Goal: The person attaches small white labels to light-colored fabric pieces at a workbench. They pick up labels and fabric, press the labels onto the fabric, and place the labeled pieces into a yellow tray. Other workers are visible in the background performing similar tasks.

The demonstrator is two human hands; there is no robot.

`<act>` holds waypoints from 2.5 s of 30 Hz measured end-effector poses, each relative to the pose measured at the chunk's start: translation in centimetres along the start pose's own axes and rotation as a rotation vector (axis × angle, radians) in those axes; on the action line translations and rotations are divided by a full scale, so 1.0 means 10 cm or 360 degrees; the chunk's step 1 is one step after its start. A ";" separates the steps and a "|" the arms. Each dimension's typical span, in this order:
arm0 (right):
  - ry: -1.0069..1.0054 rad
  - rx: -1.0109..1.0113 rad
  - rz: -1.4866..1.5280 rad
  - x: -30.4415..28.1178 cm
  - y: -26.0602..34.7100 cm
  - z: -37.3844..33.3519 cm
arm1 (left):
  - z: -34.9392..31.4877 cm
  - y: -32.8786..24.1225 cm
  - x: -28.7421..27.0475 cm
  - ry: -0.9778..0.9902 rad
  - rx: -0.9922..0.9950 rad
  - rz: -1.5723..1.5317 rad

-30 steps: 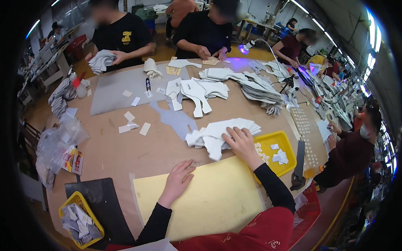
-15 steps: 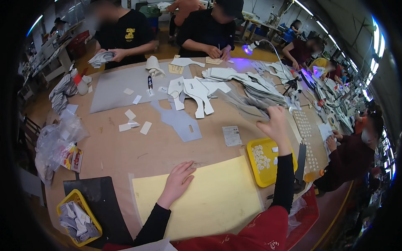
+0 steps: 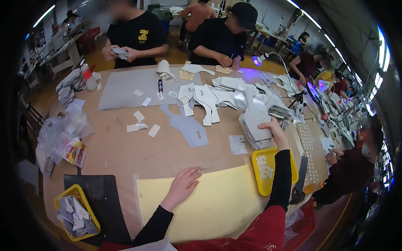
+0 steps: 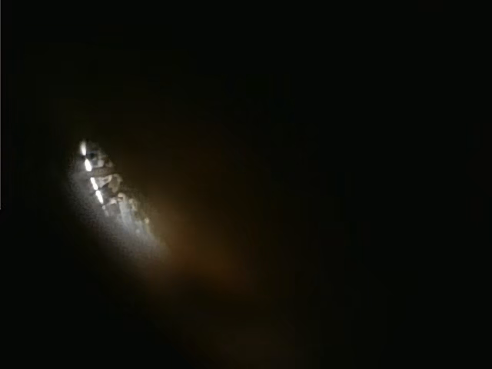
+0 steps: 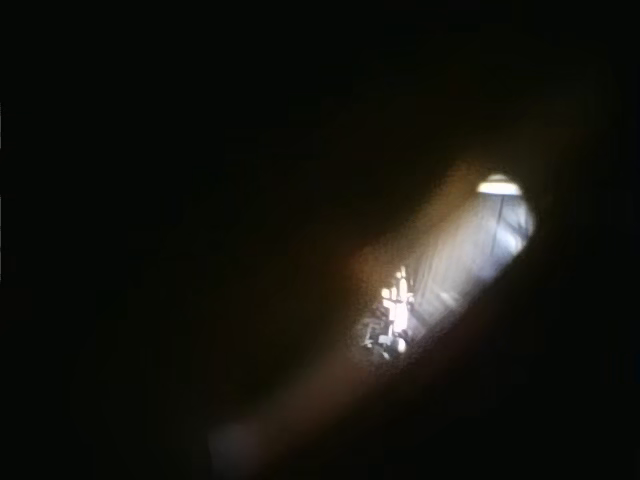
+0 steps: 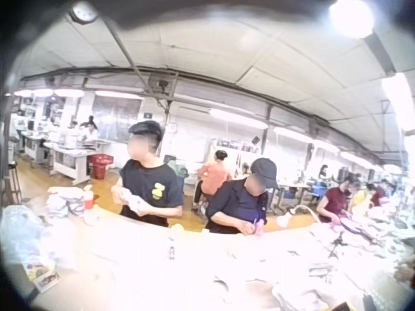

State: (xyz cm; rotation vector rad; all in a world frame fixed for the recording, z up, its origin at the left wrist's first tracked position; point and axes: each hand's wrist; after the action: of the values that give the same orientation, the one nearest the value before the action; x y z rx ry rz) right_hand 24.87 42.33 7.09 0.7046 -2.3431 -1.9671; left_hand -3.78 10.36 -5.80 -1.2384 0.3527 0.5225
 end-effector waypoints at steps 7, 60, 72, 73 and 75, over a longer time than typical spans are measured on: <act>-0.0271 0.0162 -0.0834 0.16 -0.46 0.31 | -0.01 0.01 0.01 -0.0017 0.0006 -0.0031; -0.0119 -0.1620 -0.1332 2.01 0.00 0.64 | -0.02 -0.01 0.03 -0.0050 0.0027 -0.0065; 0.0951 -0.2268 -0.1345 2.83 0.26 -0.76 | 0.00 -0.10 -0.08 -0.0065 -0.0370 -0.0663; 0.0966 -0.2288 -0.1308 2.86 0.28 -0.84 | -0.02 -0.09 -0.08 -0.0102 -0.0420 -0.0894; 0.1023 -0.2302 -0.1295 2.88 0.27 -1.01 | -0.04 -0.04 -0.08 -0.0145 -0.0350 -0.1263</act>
State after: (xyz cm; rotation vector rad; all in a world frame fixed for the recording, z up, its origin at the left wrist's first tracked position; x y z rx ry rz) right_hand 0.97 23.54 3.72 1.6909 0.0167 -2.3345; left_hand -4.20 9.73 -5.14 -1.4388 -0.2872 -0.0728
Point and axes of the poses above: each hand's wrist, its own z-axis towards the middle knuckle, its own x-axis out of the palm, y = z × x, and after that the axes turned 3 degrees about x, right-handed
